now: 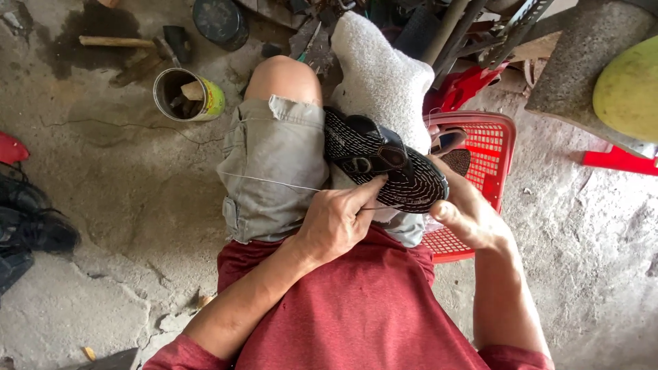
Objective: Hand-sewing the components of a sandal together using a needle and thread.
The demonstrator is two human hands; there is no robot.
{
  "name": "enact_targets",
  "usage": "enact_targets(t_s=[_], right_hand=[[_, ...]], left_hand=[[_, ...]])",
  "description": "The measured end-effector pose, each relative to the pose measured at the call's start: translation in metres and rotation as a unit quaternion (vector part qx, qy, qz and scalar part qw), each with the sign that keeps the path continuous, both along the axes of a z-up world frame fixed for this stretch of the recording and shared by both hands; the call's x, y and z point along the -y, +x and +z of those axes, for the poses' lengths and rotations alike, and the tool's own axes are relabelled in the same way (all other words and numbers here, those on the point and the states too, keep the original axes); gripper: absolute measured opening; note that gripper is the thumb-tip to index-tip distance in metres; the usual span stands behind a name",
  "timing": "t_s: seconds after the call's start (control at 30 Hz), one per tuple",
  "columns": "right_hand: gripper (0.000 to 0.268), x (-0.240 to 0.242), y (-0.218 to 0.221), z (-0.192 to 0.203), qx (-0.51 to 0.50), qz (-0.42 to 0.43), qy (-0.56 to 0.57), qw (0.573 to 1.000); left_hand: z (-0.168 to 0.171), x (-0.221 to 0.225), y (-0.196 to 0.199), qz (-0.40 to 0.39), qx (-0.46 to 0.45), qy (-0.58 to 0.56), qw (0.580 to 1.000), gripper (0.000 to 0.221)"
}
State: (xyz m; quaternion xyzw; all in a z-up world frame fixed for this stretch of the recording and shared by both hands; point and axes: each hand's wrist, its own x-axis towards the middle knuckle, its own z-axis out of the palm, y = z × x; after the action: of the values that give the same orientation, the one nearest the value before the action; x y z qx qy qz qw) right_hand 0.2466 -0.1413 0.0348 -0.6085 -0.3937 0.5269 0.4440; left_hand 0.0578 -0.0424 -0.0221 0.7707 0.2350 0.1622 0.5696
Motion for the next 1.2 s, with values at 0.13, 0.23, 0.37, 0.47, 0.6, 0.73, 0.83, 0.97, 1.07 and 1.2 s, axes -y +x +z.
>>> enact_targets(t_s=[0.13, 0.23, 0.37, 0.47, 0.6, 0.73, 0.83, 0.97, 1.07, 1.2], right_hand=[[0.073, 0.030, 0.008, -0.037, 0.048, 0.015, -0.078, 0.996], [0.090, 0.043, 0.003, -0.067, 0.160, -0.001, -0.126, 0.979], [0.071, 0.050, -0.004, -0.090, 0.172, -0.039, -0.105, 0.979], [0.059, 0.058, -0.007, -0.105, 0.183, -0.074, -0.086, 0.976], [0.054, 0.070, -0.006, -0.123, 0.206, -0.132, -0.059, 0.968], [0.061, 0.080, -0.008, -0.118, 0.223, -0.167, -0.040, 0.960], [0.055, 0.059, -0.022, -0.074, 0.137, -0.171, -0.085, 0.972], [0.037, 0.034, -0.033, -0.042, 0.053, -0.242, -0.144, 0.958], [0.039, 0.027, -0.035, -0.028, 0.024, -0.252, -0.202, 0.946], [0.035, 0.015, -0.022, -0.024, -0.004, -0.265, -0.235, 0.935]], left_hand=[[0.001, -0.001, 0.000, 0.008, 0.011, -0.011, 1.000, 0.030], [-0.004, 0.003, -0.002, 0.003, 0.001, -0.011, 1.000, 0.031], [-0.005, 0.003, 0.001, -0.008, 0.005, 0.016, 1.000, 0.031], [-0.008, 0.007, 0.001, -0.007, 0.000, 0.046, 0.999, 0.030], [-0.013, 0.010, 0.001, -0.014, -0.014, 0.082, 0.996, 0.033], [-0.016, 0.011, 0.002, -0.015, -0.018, 0.089, 0.996, 0.035], [-0.012, 0.011, 0.003, -0.011, -0.019, 0.081, 0.996, 0.036], [0.006, -0.003, 0.003, -0.030, -0.047, 0.056, 0.997, 0.037], [0.034, -0.020, -0.006, -0.035, -0.078, 0.063, 0.994, 0.034], [0.046, -0.040, -0.026, -0.017, -0.124, 0.111, 0.986, 0.025]])
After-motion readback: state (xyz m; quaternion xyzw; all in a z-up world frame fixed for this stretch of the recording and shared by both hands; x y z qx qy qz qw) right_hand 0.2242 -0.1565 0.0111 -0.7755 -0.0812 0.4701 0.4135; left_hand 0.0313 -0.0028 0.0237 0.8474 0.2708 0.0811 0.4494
